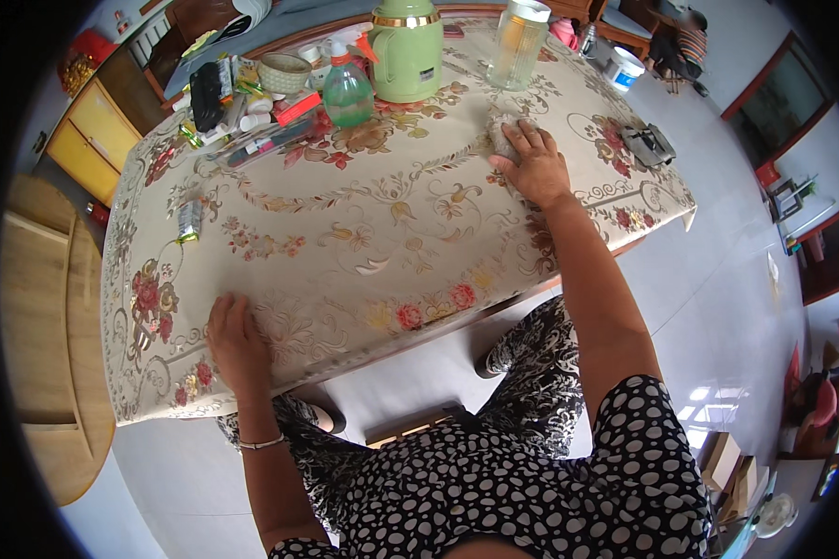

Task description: The person wipes a floral-patterned tablecloth with a cloth, moving items like a green thermos, a glass jar, and oranges to reach different areas. They fold the cloth and continue wiping the surface systematically.

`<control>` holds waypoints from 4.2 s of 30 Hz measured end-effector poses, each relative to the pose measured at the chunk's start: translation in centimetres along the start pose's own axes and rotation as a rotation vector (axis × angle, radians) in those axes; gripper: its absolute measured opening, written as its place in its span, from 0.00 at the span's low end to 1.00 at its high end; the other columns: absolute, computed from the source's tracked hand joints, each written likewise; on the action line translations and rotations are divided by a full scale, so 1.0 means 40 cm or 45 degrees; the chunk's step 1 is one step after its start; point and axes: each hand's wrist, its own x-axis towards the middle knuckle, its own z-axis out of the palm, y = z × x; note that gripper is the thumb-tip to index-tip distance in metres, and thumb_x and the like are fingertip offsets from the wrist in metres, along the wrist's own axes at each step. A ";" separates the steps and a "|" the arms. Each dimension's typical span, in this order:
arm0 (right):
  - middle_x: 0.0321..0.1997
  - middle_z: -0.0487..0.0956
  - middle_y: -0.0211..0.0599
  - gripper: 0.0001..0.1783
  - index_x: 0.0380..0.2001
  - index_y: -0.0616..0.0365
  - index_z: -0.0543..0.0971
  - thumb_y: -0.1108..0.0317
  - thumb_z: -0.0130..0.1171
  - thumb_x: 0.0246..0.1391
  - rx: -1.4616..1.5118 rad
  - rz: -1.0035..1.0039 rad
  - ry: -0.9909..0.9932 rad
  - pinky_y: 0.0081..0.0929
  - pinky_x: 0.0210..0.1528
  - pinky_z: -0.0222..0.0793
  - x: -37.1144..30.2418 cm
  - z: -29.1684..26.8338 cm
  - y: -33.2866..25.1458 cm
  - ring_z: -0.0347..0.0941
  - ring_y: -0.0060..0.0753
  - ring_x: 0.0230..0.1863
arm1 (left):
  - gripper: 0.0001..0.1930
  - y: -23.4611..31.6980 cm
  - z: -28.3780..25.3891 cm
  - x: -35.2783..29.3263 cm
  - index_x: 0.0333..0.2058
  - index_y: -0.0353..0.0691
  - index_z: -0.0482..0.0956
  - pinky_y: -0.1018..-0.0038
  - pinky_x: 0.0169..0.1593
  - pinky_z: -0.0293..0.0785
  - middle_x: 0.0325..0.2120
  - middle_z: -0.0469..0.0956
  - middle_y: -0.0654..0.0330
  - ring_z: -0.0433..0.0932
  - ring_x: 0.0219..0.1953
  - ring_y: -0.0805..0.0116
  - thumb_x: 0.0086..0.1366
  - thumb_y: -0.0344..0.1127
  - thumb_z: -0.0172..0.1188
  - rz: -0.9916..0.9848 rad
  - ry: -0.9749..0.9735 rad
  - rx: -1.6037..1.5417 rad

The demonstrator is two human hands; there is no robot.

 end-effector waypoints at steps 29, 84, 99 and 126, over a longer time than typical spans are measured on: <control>0.56 0.70 0.34 0.23 0.49 0.49 0.73 0.57 0.60 0.48 0.695 -1.376 0.135 0.38 0.63 0.57 -0.166 0.079 -0.863 0.62 0.42 0.59 | 0.07 0.012 -0.005 0.009 0.38 0.35 0.74 0.57 0.53 0.65 0.42 0.75 0.50 0.71 0.50 0.48 0.63 0.28 0.51 0.088 0.121 -0.102; 0.66 0.62 0.33 0.31 0.59 0.48 0.68 0.50 0.54 0.53 0.054 0.443 0.168 0.38 0.66 0.55 -0.131 -0.026 0.488 0.56 0.45 0.66 | 0.06 0.012 -0.011 -0.007 0.37 0.35 0.75 0.58 0.52 0.66 0.46 0.72 0.51 0.70 0.50 0.49 0.64 0.29 0.51 0.041 0.120 -0.098; 0.55 0.71 0.38 0.28 0.53 0.54 0.72 0.62 0.61 0.46 0.350 -1.141 0.352 0.37 0.63 0.60 -0.285 -0.052 -0.309 0.63 0.43 0.60 | 0.09 -0.002 0.007 -0.010 0.42 0.39 0.73 0.58 0.55 0.63 0.48 0.72 0.54 0.69 0.52 0.52 0.63 0.30 0.50 0.031 0.159 -0.022; 0.63 0.65 0.35 0.27 0.56 0.50 0.70 0.52 0.53 0.56 -0.035 0.161 0.263 0.38 0.63 0.60 -0.119 0.020 0.448 0.62 0.43 0.62 | 0.10 -0.015 0.008 -0.007 0.45 0.34 0.73 0.61 0.52 0.68 0.44 0.73 0.49 0.71 0.48 0.50 0.67 0.27 0.47 0.036 0.164 -0.172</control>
